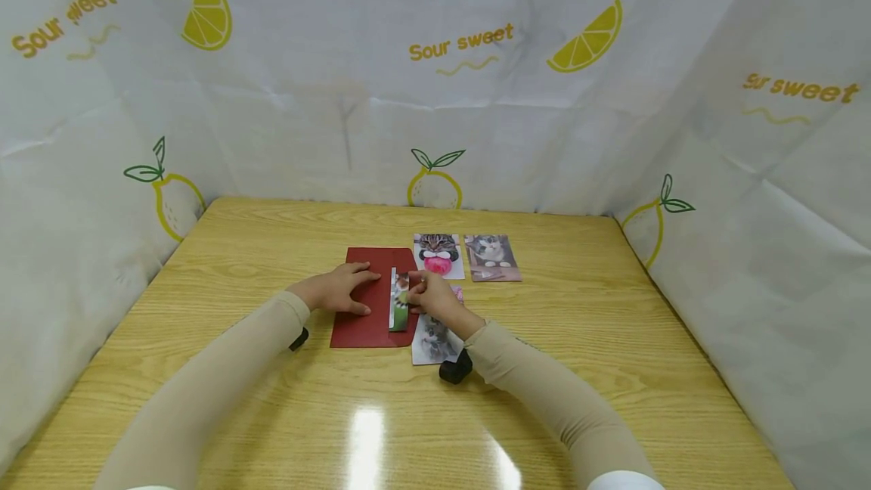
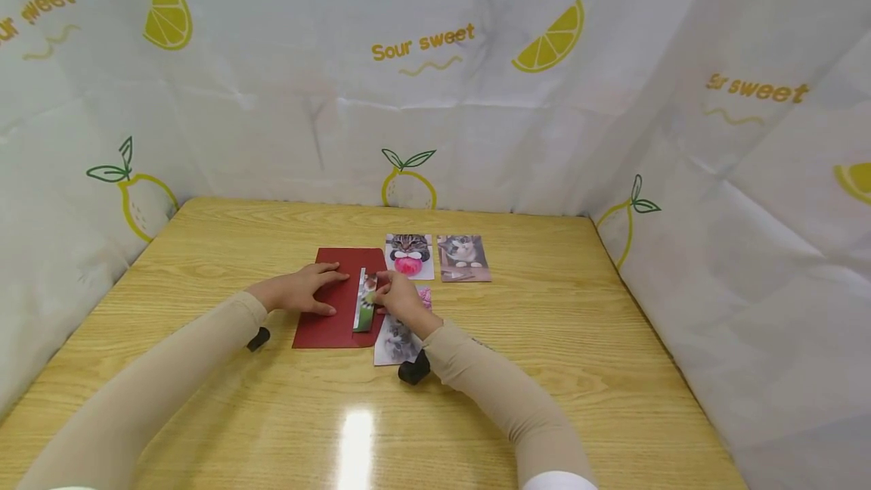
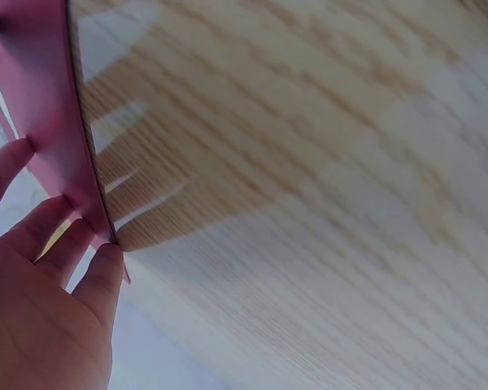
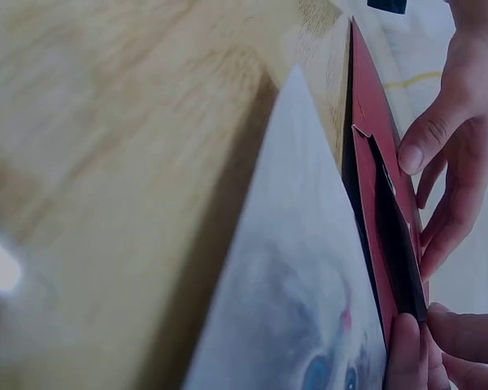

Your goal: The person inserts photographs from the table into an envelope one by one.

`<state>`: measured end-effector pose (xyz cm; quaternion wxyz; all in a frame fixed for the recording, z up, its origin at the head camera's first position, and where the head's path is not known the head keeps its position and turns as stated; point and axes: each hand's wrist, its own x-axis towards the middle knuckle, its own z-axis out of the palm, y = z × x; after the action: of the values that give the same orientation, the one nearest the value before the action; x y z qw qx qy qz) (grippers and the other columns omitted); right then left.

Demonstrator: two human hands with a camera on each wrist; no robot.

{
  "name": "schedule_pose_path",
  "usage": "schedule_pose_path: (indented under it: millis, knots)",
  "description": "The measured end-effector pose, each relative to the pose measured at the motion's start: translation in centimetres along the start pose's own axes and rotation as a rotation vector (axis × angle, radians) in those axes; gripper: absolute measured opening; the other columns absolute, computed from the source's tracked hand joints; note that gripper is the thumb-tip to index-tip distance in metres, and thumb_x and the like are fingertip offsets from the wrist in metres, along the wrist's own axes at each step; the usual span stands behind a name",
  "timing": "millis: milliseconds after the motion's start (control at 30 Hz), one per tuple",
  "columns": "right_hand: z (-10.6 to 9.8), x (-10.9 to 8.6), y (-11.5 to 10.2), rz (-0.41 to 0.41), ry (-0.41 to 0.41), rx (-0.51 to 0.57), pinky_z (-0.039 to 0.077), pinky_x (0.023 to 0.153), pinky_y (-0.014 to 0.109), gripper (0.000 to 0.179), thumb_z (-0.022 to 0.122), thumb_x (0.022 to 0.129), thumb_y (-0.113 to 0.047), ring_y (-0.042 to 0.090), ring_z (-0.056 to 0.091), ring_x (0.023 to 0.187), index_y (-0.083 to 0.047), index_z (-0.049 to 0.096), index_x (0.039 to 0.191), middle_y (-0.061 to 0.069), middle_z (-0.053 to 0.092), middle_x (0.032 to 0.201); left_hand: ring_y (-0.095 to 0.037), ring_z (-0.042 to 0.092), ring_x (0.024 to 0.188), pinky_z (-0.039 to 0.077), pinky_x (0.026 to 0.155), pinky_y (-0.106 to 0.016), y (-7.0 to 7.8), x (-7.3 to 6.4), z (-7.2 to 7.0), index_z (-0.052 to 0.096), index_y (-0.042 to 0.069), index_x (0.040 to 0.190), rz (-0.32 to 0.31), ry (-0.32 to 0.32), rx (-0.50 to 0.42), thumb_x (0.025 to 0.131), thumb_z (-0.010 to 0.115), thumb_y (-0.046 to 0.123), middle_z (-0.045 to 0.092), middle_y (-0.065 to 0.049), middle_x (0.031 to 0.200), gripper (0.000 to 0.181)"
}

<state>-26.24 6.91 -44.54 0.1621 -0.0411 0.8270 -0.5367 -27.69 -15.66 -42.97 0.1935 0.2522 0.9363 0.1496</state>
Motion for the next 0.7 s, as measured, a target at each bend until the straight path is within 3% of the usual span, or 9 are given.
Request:
schedule_pose_path:
  millis: [367,700]
  knots:
    - [0.19,0.25,-0.17,0.01,-0.056,-0.045,0.055,0.062,0.024,0.057,0.061,0.092,0.001,0.01,0.059,0.068,-0.006,0.043,0.146,0.003,0.06,0.077,-0.042,0.018,0.145,0.028,0.112,-0.058,-0.05,-0.07,0.01,0.038,0.012,0.149,-0.006,0.007,0.006,0.09,0.067,0.04,0.02,-0.02,0.158,0.072]
    - [0.39,-0.09,0.04,0.001,0.014,-0.033,0.057,0.062,0.028,0.045,0.064,0.09,0.002,0.013,0.064,0.069,-0.004,0.055,0.134,0.009,0.065,0.082,-0.041,0.016,0.146,0.027,0.112,-0.058,-0.03,-0.1,-0.02,0.037,0.013,0.15,-0.011,-0.004,0.001,0.09,0.067,0.04,0.018,-0.019,0.159,0.073]
